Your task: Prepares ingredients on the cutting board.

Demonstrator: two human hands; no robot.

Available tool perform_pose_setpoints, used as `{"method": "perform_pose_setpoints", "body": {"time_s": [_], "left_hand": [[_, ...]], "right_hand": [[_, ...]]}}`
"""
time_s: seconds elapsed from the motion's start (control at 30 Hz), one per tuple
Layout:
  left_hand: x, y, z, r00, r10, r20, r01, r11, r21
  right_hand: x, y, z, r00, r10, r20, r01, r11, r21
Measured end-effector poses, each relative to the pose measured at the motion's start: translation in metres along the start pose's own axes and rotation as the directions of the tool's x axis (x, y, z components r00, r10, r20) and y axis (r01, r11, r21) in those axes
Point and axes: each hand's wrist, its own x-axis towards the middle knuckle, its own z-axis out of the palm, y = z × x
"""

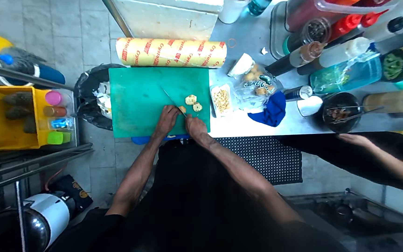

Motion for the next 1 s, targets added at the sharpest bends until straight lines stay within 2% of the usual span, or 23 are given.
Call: {"method": "perform_pose_setpoints", "body": {"time_s": [0.1,0.27,0.37,0.47,0.53,0.6,0.7,0.77,0.87,0.93,1.0], "left_hand": [[-0.002,-0.006,0.004,1.000,0.007,-0.005,-0.007,1.000,-0.005],[-0.006,-0.004,0.003,0.999,0.010,-0.034,-0.010,1.000,0.002],[-0.011,0.007,-0.012,0.999,0.027,0.017,-0.027,1.000,0.006],[0.008,-0.015,-0.009,0.996,0.019,0.090,-0.019,1.000,-0.004],[0.021,-0.031,-0.006,0.990,0.079,0.116,-0.079,0.997,0.000],[0.032,-0.036,-0.011,0.959,0.179,0.217,-0.182,0.983,-0.007],[0.050,-0.046,-0.013,0.858,0.380,0.345,-0.381,0.922,-0.067],[0.058,-0.048,-0.013,0.824,0.424,0.377,-0.426,0.901,-0.082],[0.056,-0.040,-0.009,0.883,0.345,0.318,-0.356,0.934,-0.026],[0.042,-0.025,-0.007,0.954,0.204,0.221,-0.210,0.978,0.003],[0.021,0.003,-0.007,0.992,0.003,0.128,-0.006,1.000,0.024]], "right_hand": [[-0.012,0.001,-0.005,0.999,0.006,0.037,-0.007,0.999,0.033],[0.007,0.004,0.021,0.999,-0.003,-0.033,0.005,0.999,0.051],[0.010,0.010,0.013,0.999,-0.036,-0.001,0.036,0.995,0.090],[0.004,0.029,0.004,0.992,-0.117,-0.043,0.123,0.970,0.210],[-0.012,0.044,-0.001,0.976,-0.144,-0.164,0.188,0.935,0.301],[-0.032,0.060,-0.005,0.952,-0.133,-0.275,0.232,0.901,0.368],[-0.058,0.077,-0.018,0.968,-0.074,-0.238,0.176,0.879,0.444],[-0.062,0.084,-0.019,0.969,-0.062,-0.240,0.166,0.882,0.440],[-0.049,0.086,-0.014,0.967,-0.063,-0.246,0.149,0.926,0.348],[-0.043,0.083,-0.011,0.981,-0.052,-0.186,0.102,0.957,0.272],[-0.043,0.079,-0.007,0.993,-0.019,-0.115,0.042,0.977,0.209]]}}
